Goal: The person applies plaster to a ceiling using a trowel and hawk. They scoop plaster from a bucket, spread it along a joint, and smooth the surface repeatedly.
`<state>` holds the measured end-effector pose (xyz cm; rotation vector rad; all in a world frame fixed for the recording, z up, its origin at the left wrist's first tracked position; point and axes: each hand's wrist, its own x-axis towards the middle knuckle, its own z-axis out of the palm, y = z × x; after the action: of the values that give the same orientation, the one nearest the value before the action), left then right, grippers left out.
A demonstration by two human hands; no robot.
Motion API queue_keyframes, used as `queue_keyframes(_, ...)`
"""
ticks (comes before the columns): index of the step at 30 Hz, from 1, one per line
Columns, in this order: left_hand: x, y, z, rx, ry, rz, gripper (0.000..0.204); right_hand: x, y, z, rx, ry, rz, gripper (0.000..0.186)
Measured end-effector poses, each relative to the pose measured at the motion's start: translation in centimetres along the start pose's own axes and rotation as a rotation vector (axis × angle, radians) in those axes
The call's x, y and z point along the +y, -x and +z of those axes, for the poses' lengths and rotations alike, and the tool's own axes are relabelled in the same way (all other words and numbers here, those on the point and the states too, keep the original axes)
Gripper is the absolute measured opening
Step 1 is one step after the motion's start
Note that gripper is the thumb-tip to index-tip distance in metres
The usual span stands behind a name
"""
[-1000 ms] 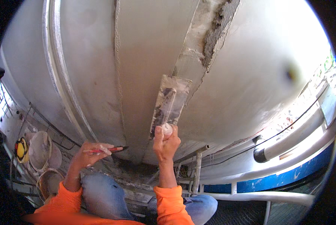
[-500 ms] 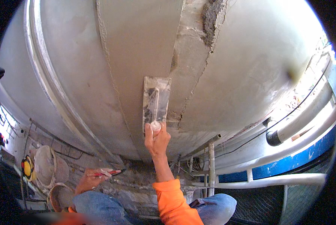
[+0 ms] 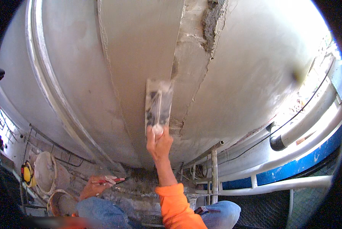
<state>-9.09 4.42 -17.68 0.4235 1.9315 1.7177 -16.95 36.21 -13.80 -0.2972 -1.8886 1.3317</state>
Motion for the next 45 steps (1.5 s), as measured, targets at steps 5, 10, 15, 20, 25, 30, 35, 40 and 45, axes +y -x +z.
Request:
queue_keyframes(5,-0.8,-0.1,0.3,0.009,-0.022,-0.022,0.017,-1.5,-1.0,-0.4,0.066,0.045,-0.176,0.032)
queue_keyframes(10,-2.8,-0.6,0.3,-0.035,0.178,-0.031,0.017,-5.9,-7.4,-0.6,0.077,-0.005,-0.188,0.036)
queue_keyframes(15,-3.4,-1.2,0.5,0.057,0.115,0.009,0.016,-4.1,-4.7,0.3,0.058,-0.040,-0.117,0.036)
queue_keyframes(20,-2.8,-2.4,0.9,0.379,0.090,0.194,0.013,3.4,1.4,1.4,-0.001,0.031,-0.035,0.036)
queue_keyframes(25,-0.1,-7.2,1.5,0.425,0.022,0.613,0.011,7.3,9.6,-2.3,-0.173,-0.344,0.231,0.035)
queue_keyframes(30,3.7,-13.6,6.0,0.182,-0.133,0.972,0.019,9.2,13.4,-5.5,-0.526,-1.283,0.880,0.055)
queue_keyframes(35,4.7,-15.4,9.7,-0.152,-0.010,0.953,0.018,9.8,14.6,-7.5,-0.505,-1.505,0.990,0.056)
queue_keyframes(40,2.1,-10.8,8.5,-0.412,0.152,0.786,0.028,8.1,9.3,-10.5,-0.279,-1.414,0.769,0.056)
queue_keyframes(45,-3.3,-6.0,4.9,-0.177,0.073,0.440,0.017,4.3,2.4,-8.4,-0.097,-0.540,0.300,0.035)
